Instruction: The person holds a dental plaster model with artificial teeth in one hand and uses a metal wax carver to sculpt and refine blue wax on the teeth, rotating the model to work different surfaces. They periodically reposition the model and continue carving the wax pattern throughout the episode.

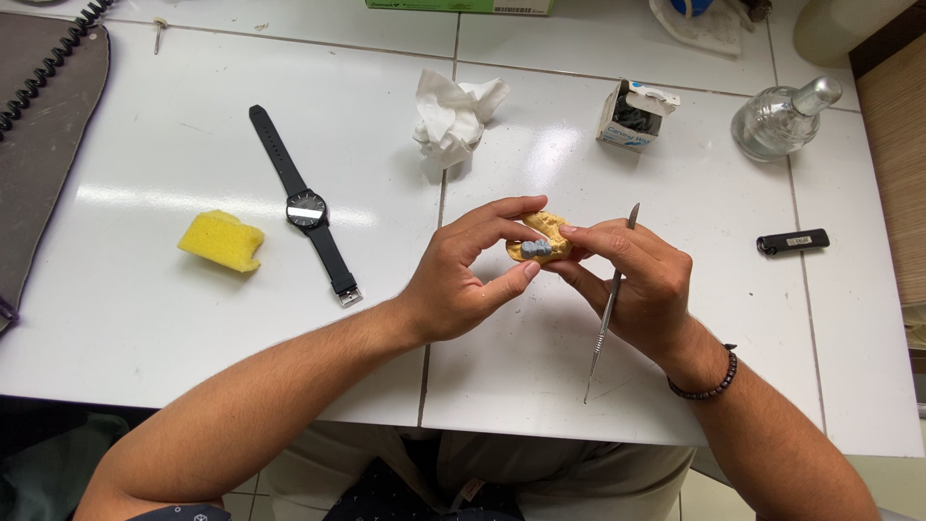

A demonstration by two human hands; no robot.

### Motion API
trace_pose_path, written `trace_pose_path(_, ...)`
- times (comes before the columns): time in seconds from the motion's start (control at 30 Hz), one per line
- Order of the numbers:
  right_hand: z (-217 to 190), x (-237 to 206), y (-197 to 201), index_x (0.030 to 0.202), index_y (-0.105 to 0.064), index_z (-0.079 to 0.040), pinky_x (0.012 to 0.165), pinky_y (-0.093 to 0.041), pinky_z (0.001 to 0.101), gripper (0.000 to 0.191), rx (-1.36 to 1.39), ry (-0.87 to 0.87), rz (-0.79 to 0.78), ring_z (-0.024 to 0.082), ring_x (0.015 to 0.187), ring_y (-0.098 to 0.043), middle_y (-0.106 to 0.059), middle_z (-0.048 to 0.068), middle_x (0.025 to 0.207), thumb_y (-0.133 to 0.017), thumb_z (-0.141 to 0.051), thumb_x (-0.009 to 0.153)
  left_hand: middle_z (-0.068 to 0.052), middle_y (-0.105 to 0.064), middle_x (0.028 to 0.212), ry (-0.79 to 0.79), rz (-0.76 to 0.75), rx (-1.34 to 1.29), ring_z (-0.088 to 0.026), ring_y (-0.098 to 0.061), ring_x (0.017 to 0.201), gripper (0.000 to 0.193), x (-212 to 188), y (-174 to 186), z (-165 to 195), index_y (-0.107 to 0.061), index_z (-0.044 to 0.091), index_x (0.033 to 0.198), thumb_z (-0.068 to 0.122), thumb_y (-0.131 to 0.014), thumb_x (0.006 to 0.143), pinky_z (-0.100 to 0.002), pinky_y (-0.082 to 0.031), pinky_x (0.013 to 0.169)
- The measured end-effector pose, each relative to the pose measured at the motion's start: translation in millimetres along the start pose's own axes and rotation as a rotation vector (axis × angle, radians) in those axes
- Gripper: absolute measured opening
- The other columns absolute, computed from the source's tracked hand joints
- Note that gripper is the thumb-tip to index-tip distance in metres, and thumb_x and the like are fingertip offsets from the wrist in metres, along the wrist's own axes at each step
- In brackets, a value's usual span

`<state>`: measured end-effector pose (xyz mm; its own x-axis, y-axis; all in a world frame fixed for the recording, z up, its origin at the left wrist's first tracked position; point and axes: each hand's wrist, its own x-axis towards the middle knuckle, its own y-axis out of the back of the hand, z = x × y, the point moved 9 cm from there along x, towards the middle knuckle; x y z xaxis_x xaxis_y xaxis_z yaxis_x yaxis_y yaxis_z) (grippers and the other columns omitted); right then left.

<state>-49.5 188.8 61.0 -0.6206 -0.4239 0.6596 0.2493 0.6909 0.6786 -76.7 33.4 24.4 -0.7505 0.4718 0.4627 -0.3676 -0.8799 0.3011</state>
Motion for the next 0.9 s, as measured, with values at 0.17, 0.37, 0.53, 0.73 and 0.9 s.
trace_pose_path(0.17,0,1,1,0.119,-0.068,-0.007,0.072,-0.065,0.0296,0.04,-0.004,-0.008,0.0,0.019,0.091,-0.077,-0.076,0.008,0.099,-0.09,-0.016,0.086,-0.014,-0.058,0.151,-0.004,0.007,0.011,-0.028,-0.059,0.142,0.024,0,1,-1,-0.066,0.007,0.12,0.017,-0.072,0.098,-0.041,-0.054,0.117)
trace_pose_path(0.37,3,2,1,0.12,-0.068,-0.006,0.074,-0.065,0.0295,0.043,-0.006,-0.027,-0.019,0.018,0.09,-0.077,-0.077,0.008,0.098,-0.09,-0.017,0.085,-0.012,-0.062,0.146,0.031,-0.002,-0.003,-0.026,-0.063,0.138,0.023,1,0,-6,-0.07,0.008,0.119,0.019,-0.073,0.099,-0.04,-0.057,0.114)
trace_pose_path(0.53,20,-1,-5,0.133,-0.061,0.0,0.092,-0.068,0.0308,0.045,0.264,-0.203,-0.008,0.024,0.109,-0.076,-0.073,0.017,0.116,-0.081,-0.011,0.095,-0.014,-0.057,0.148,0.105,0.018,-0.135,-0.022,-0.065,0.134,0.028,3,0,-11,-0.07,0.009,0.119,0.026,-0.077,0.098,-0.037,-0.062,0.11)
trace_pose_path(0.73,26,-11,-27,0.141,-0.061,0.0,0.099,-0.066,0.0342,0.043,0.552,-0.405,-0.136,0.024,0.114,-0.077,-0.075,0.018,0.126,-0.07,-0.003,0.099,-0.012,-0.057,0.119,0.052,0.109,0.043,-0.016,-0.064,0.107,0.068,1,8,-3,-0.048,0.005,0.124,0.03,-0.094,0.08,-0.032,-0.059,0.09)
trace_pose_path(0.9,2,-6,-34,0.136,-0.062,0.0,0.097,-0.066,0.0344,0.052,0.511,-0.199,-0.266,0.024,0.108,-0.077,-0.075,0.018,0.121,-0.081,-0.006,0.088,-0.01,-0.054,0.109,0.04,0.052,0.274,-0.012,-0.057,0.083,0.054,-1,-9,-8,-0.049,0.01,0.112,0.021,-0.093,0.084,-0.024,-0.056,0.06)
